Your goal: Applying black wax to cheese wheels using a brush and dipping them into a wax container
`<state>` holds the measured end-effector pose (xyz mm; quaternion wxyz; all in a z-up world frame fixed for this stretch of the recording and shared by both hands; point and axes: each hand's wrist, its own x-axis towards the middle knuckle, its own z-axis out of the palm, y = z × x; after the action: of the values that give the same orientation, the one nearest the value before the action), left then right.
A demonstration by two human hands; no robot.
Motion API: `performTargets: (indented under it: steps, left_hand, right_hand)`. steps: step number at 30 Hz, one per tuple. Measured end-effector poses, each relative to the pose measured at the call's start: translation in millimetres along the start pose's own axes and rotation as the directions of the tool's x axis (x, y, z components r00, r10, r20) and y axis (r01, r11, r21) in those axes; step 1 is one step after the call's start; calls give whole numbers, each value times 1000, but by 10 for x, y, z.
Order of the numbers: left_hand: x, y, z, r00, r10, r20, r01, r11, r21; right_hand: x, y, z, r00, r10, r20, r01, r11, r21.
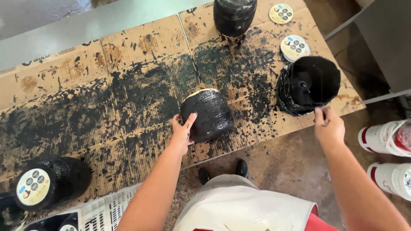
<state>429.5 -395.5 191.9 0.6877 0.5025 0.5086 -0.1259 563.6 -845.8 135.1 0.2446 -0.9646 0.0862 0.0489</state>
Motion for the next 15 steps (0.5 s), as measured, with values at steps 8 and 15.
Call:
performTargets:
  steps: [8, 15]
  left_hand:
    - [51, -47, 66, 997, 19, -75, -21, 1000, -23]
    - [-126, 95, 71, 991, 55, -123, -48, 997, 60]
  right_hand:
    - [782, -355, -43, 998, -31, 49, 25, 994, 110]
    - [452, -126, -338, 980, -24, 197, 18, 999, 34]
